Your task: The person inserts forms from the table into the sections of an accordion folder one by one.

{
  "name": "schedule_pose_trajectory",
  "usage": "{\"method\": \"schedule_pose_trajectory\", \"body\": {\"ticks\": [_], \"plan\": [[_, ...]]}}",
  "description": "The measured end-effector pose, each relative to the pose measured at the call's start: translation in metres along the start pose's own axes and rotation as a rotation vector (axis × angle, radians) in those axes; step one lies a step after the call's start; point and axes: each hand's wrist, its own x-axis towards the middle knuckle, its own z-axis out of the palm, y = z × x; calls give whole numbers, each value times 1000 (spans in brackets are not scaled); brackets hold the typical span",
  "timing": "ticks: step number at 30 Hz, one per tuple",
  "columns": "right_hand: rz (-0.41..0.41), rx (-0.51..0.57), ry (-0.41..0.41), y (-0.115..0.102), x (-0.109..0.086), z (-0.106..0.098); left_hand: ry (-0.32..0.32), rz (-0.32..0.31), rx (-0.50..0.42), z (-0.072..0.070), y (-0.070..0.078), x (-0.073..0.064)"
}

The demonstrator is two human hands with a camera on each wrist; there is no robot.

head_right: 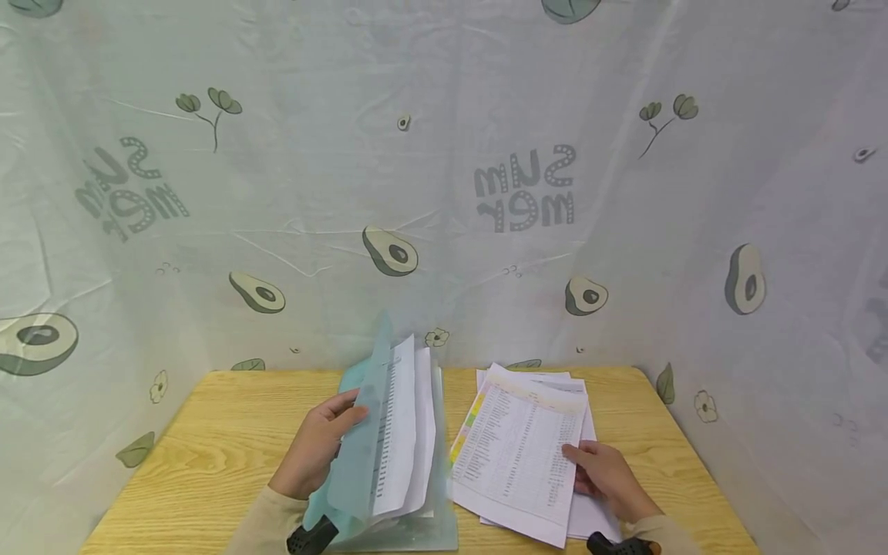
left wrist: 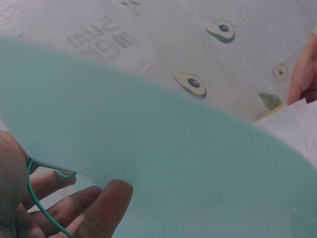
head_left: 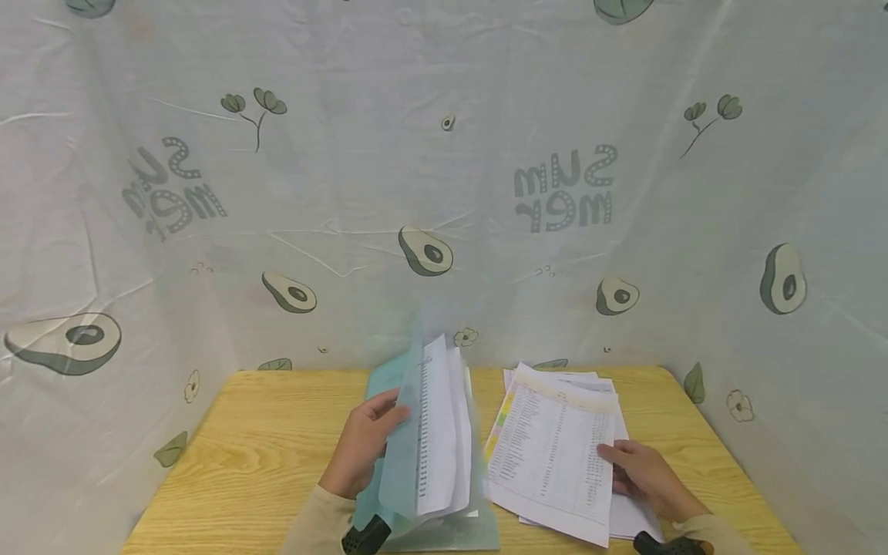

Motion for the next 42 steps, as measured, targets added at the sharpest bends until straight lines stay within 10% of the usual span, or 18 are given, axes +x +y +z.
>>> {"method": "schedule_pose_trajectory", "body": {"ticks": [14, 42], "plan": [[-185, -225, 150, -12, -4, 7, 2, 8, 10, 0, 0, -2], [-267, -127, 130, -54, -47, -41, 11, 2, 5, -3, 3, -7]]}}
